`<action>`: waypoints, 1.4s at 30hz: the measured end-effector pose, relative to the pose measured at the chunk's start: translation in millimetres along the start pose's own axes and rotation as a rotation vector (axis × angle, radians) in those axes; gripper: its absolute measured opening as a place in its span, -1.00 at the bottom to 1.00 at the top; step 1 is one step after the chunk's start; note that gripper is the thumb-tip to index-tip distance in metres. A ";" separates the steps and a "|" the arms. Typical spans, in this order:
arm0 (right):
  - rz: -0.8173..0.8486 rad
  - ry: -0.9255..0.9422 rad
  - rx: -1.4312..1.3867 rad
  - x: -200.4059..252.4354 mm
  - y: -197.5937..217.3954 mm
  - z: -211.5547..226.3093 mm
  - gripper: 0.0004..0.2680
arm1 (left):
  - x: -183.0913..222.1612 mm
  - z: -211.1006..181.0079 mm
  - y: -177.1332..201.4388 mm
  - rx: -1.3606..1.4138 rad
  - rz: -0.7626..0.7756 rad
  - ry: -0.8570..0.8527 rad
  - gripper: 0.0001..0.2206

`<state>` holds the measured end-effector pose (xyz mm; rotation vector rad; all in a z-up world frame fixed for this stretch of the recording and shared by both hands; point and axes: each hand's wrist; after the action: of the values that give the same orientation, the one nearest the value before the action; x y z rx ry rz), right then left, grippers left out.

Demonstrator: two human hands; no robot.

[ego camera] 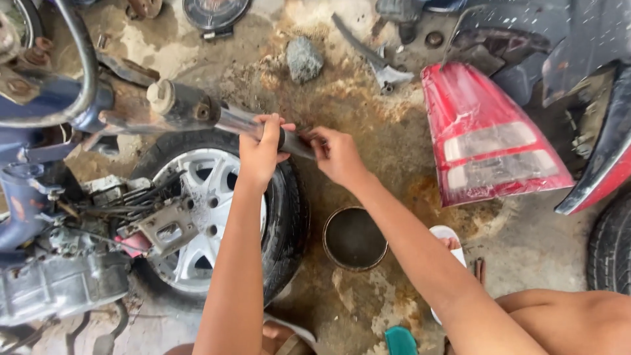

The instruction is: The person scrubs the motorcycle's front fork tubes with a wire brush, dipping it into a can of liquid. They then wipe the tubes with a cloth to remove dirt and grime.

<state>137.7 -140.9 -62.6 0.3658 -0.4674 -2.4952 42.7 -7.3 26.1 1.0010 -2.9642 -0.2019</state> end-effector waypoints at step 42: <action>-0.058 -0.016 -0.073 21.1 -13.2 19.3 -0.85 | 12.2 -27.4 -5.7 -0.027 -0.045 0.069 -0.69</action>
<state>107.6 -138.0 -53.8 0.3360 -0.3763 -2.5652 37.7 -22.5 52.1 1.0506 -2.8719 -0.2026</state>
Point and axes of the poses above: each hand's wrist, its own x-axis away from the middle knuckle, its own y-axis out of the back of the hand, z = x × y, and after that the axes turned 12 degrees about -y, right-handed
